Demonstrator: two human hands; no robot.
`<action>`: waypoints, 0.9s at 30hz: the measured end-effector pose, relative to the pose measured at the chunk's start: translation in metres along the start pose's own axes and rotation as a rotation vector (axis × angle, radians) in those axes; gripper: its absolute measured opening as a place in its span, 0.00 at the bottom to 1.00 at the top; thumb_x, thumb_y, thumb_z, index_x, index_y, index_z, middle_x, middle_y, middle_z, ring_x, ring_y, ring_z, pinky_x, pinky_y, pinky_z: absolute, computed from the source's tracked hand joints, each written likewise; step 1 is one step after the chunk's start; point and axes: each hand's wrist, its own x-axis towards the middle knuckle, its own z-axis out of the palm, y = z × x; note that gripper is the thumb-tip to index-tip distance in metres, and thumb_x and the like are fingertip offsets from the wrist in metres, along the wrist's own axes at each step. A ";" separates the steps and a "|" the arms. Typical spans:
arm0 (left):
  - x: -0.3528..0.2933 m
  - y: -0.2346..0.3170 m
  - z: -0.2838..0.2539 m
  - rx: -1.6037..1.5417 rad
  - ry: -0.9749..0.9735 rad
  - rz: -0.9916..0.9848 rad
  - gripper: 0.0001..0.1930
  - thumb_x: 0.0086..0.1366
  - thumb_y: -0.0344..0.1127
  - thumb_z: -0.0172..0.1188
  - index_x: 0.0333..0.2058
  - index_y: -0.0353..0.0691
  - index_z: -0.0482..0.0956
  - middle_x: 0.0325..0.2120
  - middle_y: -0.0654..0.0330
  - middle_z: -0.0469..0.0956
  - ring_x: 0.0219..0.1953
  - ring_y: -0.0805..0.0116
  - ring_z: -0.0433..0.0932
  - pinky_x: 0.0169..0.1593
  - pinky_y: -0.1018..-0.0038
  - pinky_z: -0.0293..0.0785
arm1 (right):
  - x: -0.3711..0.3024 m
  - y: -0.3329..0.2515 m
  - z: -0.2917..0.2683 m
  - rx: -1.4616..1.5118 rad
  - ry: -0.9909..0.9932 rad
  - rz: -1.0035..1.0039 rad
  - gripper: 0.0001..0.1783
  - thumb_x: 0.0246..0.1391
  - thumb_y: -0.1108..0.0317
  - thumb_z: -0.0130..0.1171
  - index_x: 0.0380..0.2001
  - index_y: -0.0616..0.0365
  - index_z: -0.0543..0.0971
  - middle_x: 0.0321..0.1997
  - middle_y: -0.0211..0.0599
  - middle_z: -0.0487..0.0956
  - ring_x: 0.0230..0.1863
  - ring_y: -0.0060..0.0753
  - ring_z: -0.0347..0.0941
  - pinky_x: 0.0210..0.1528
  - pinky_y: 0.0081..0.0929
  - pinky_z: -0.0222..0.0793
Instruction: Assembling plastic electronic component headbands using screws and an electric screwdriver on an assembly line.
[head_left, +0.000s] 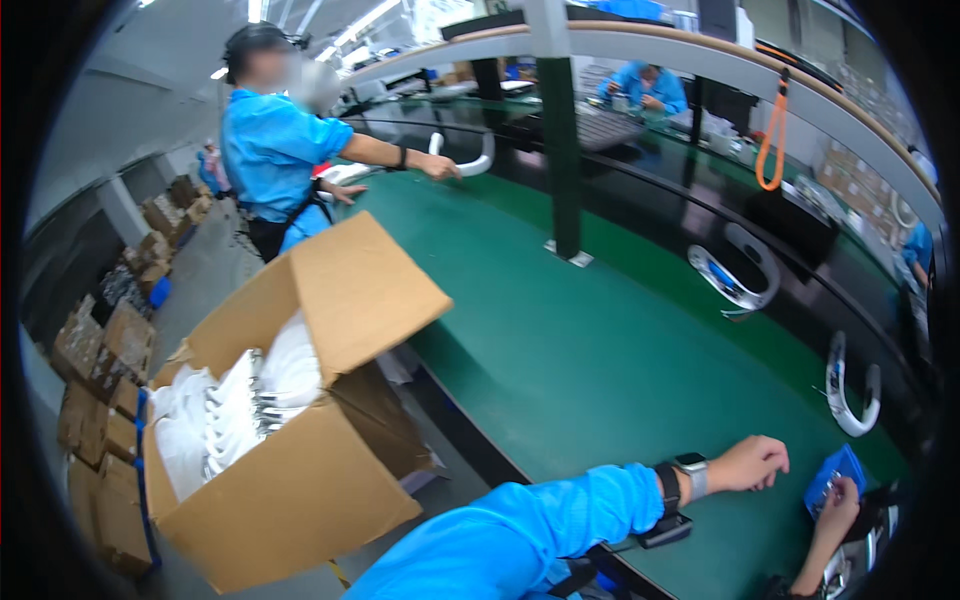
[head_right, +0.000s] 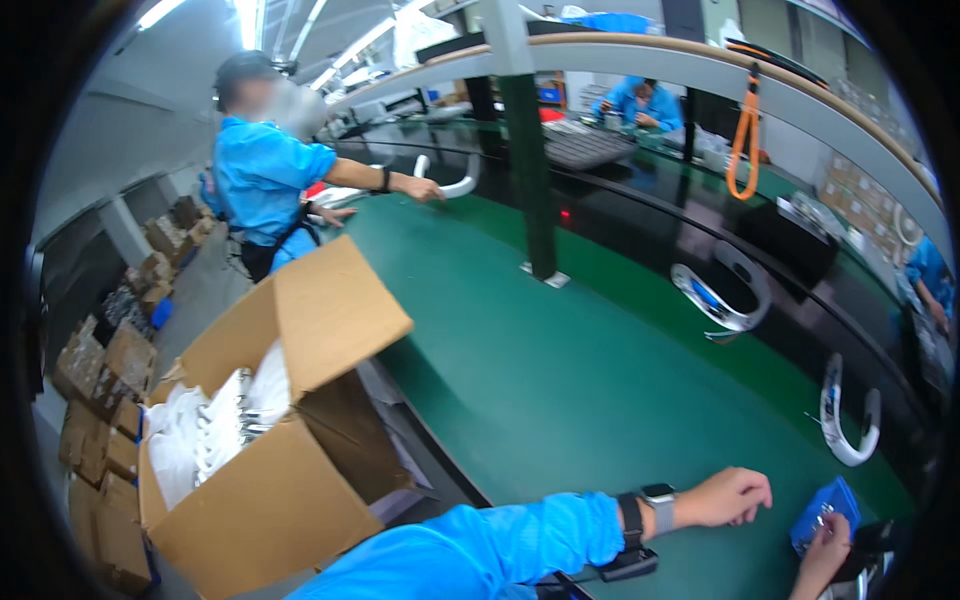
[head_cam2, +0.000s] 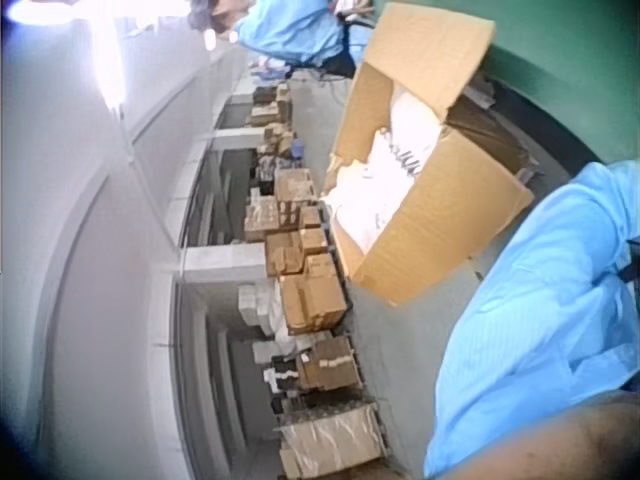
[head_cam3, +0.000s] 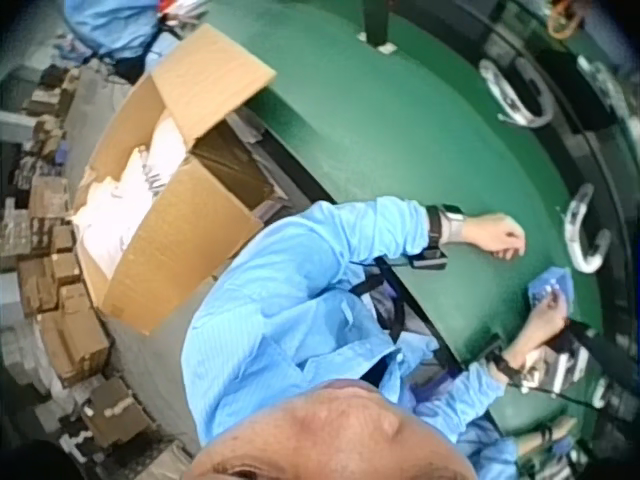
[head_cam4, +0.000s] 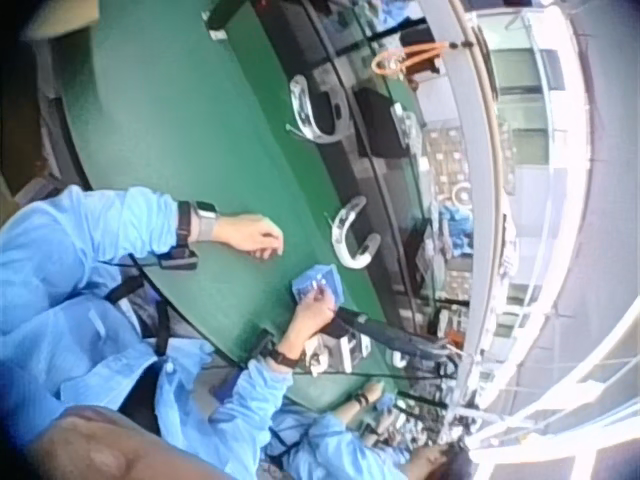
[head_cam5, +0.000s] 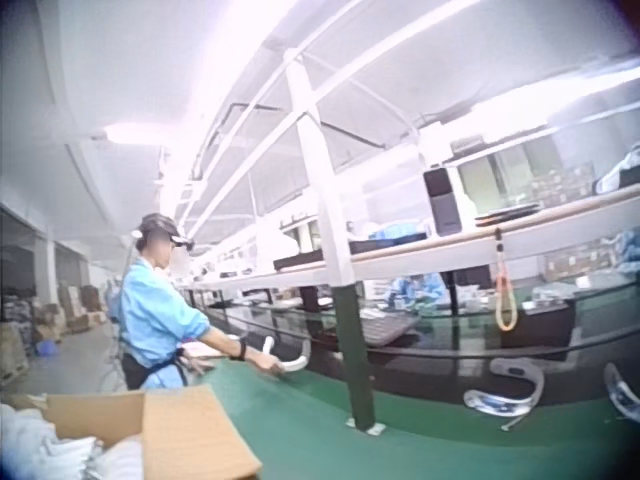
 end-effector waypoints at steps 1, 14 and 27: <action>-0.002 -0.005 -0.007 0.044 0.013 0.016 0.13 0.71 0.36 0.47 0.35 0.35 0.78 0.19 0.61 0.77 0.18 0.74 0.76 0.24 0.77 0.74 | 0.001 -0.021 0.004 0.026 -0.056 0.050 0.10 0.49 0.85 0.55 0.36 0.66 0.77 0.33 0.40 0.78 0.36 0.31 0.75 0.42 0.28 0.72; 0.008 0.003 -0.002 0.103 -0.065 -0.080 0.12 0.72 0.35 0.49 0.42 0.37 0.81 0.25 0.65 0.79 0.26 0.79 0.76 0.32 0.80 0.75 | 0.010 -0.076 -0.016 0.103 0.110 0.088 0.14 0.47 0.86 0.57 0.38 0.63 0.81 0.32 0.44 0.81 0.32 0.35 0.79 0.38 0.27 0.74; 0.009 0.001 -0.003 0.076 -0.064 -0.135 0.11 0.71 0.32 0.50 0.43 0.35 0.80 0.27 0.64 0.78 0.28 0.78 0.76 0.35 0.79 0.76 | 0.010 -0.123 -0.010 1.071 -0.059 0.373 0.13 0.57 0.84 0.51 0.44 0.64 0.77 0.45 0.41 0.80 0.47 0.37 0.81 0.47 0.25 0.79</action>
